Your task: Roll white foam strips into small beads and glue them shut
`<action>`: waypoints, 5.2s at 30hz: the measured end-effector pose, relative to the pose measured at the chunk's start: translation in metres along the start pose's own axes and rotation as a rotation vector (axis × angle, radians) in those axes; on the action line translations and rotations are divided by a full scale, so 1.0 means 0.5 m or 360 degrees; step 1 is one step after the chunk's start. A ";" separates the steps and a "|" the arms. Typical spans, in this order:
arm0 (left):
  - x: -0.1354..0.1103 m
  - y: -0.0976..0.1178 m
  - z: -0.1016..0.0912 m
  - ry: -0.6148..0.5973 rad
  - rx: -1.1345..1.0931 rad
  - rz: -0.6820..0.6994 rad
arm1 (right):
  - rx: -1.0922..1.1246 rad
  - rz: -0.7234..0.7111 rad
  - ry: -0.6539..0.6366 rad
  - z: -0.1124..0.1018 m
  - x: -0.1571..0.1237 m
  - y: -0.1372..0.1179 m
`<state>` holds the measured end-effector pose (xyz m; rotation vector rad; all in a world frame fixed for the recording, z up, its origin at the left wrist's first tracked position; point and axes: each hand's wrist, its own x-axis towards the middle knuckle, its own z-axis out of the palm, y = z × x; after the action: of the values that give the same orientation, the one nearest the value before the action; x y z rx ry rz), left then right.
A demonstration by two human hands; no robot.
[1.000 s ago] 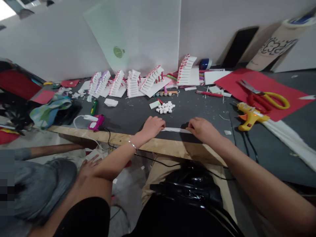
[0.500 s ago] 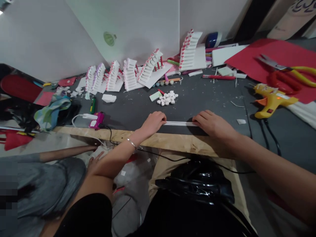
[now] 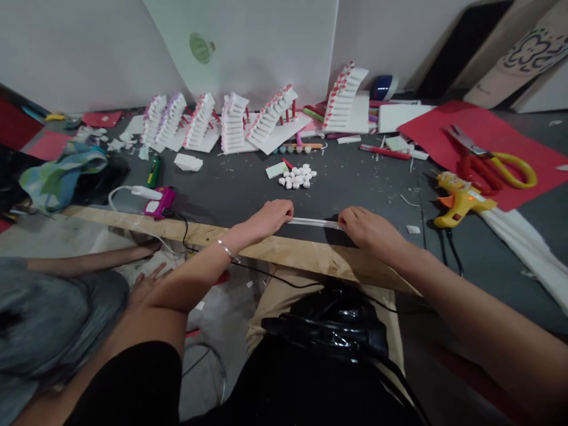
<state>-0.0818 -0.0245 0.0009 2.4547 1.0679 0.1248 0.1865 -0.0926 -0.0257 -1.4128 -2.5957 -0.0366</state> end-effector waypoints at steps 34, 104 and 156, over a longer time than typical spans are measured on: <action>0.009 -0.054 0.018 0.0005 0.0259 0.0596 | 0.0290 -0.0433 -0.0159 0.008 -0.030 0.054; 0.022 0.086 0.019 0.0594 -0.0868 -0.0307 | 0.0944 0.0620 0.0063 -0.121 0.073 0.021; 0.049 0.177 0.060 0.1356 -0.1506 -0.0448 | 0.2331 0.1199 0.1081 -0.043 0.134 -0.107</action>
<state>0.0022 -0.0709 0.0110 1.3477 1.2394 1.3253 0.1097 -0.0686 0.0107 -1.2013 -0.8572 1.0108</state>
